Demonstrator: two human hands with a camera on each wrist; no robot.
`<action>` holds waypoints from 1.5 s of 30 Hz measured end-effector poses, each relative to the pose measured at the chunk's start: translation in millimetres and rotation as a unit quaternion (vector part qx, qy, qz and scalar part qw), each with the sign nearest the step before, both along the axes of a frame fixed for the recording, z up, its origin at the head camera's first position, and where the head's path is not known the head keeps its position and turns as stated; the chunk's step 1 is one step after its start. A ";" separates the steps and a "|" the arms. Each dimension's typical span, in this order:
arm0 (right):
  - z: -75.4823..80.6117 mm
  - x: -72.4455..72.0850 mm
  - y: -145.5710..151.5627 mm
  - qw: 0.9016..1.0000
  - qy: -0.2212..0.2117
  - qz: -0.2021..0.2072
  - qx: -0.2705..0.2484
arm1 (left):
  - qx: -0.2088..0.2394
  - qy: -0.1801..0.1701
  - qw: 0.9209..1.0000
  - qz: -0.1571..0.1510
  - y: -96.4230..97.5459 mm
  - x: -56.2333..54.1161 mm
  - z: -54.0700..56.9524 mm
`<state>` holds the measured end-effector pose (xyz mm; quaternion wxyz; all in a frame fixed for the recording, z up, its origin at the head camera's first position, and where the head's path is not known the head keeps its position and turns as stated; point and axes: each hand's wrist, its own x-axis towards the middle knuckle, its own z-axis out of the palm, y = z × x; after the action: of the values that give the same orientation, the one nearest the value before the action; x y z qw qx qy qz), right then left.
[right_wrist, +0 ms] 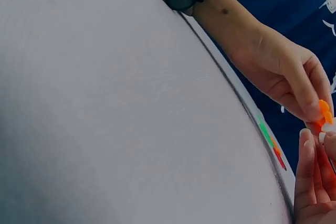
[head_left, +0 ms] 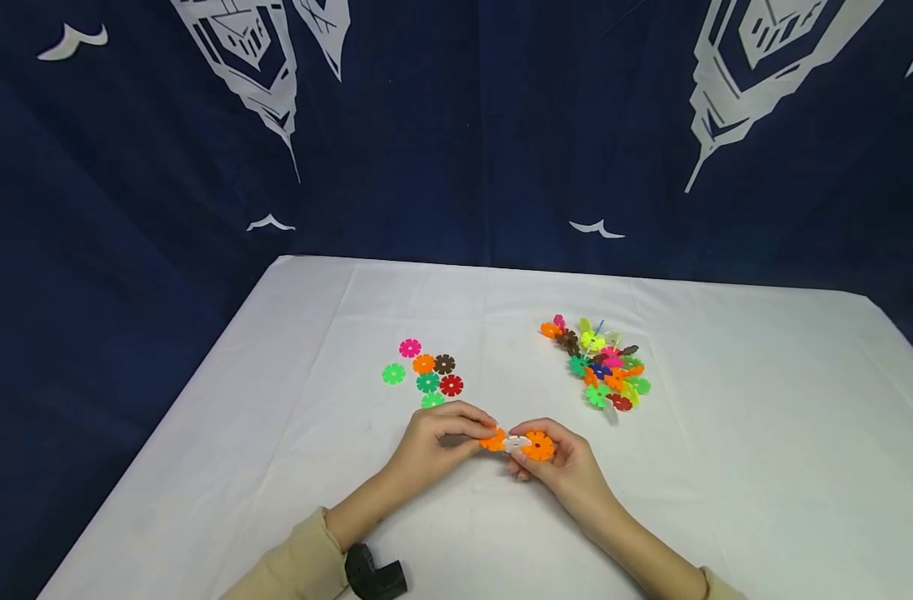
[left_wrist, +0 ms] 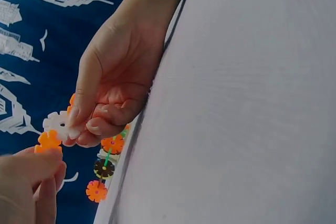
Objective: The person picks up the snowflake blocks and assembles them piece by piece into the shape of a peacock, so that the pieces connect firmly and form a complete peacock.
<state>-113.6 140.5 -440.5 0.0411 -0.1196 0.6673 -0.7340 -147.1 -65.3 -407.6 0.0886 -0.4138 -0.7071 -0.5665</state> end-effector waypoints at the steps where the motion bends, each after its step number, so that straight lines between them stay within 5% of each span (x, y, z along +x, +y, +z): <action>1: -0.1 -0.3 -0.3 1.000 -0.001 0.001 -0.006 | 0.005 -0.026 1.000 -0.014 0.0 -0.7 -3.1; 4: -0.6 -1.3 0.0 1.000 0.016 -0.006 -0.017 | 0.027 -0.157 0.986 -0.053 -0.3 -4.2 -13.8; 5: -0.9 -1.6 0.4 0.999 0.025 -0.009 -0.019 | 0.036 -0.211 0.975 -0.060 -0.4 -5.3 -16.5; 8: -1.7 -2.9 1.3 0.999 0.045 -0.018 -0.022 | 0.058 -0.366 0.927 -0.060 0.4 -8.4 -22.5; 11: -3.3 -3.8 1.9 0.997 0.074 -0.025 -0.008 | 0.062 -0.457 0.886 -0.054 3.0 -9.3 -23.5; 13: -4.3 -3.9 2.1 0.994 0.104 -0.026 0.009 | 0.058 -0.482 0.873 -0.052 5.1 -8.9 -23.0; 16: -4.6 -4.0 3.2 0.991 0.130 -0.008 0.021 | 0.057 -0.483 0.873 -0.042 7.7 -8.4 -22.9; 18: -2.7 -3.6 4.6 0.993 0.117 0.020 0.014 | 0.061 -0.468 0.881 -0.032 8.2 -8.2 -23.6; 22: 4.3 -2.8 8.7 0.996 0.004 0.073 -0.044 | 0.066 -0.427 0.902 -0.023 7.6 -8.1 -25.7; 25: 8.3 -3.8 10.3 0.993 -0.075 0.070 -0.064 | 0.053 -0.391 0.919 -0.020 7.1 -8.0 -26.4; 28: 8.7 -5.8 9.3 0.993 -0.105 0.047 -0.032 | 0.030 -0.358 0.933 -0.018 6.7 -8.0 -26.3; 32: 6.9 -6.4 7.0 0.993 -0.116 0.016 0.032 | 0.012 -0.328 0.944 -0.022 6.5 -7.9 -25.5; 36: 7.0 -4.8 5.4 0.992 -0.108 -0.011 0.069 | 0.003 -0.320 0.947 -0.025 6.2 -7.6 -24.3; 45: 7.1 -0.5 5.6 0.994 -0.017 -0.021 0.108 | -0.007 -0.294 0.954 -0.050 1.0 -2.2 -18.8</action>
<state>-114.1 146.1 -433.4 0.0497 -0.0876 0.7441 -0.6604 -149.3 -64.2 -426.5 -0.1548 -0.2639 -0.6845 -0.6617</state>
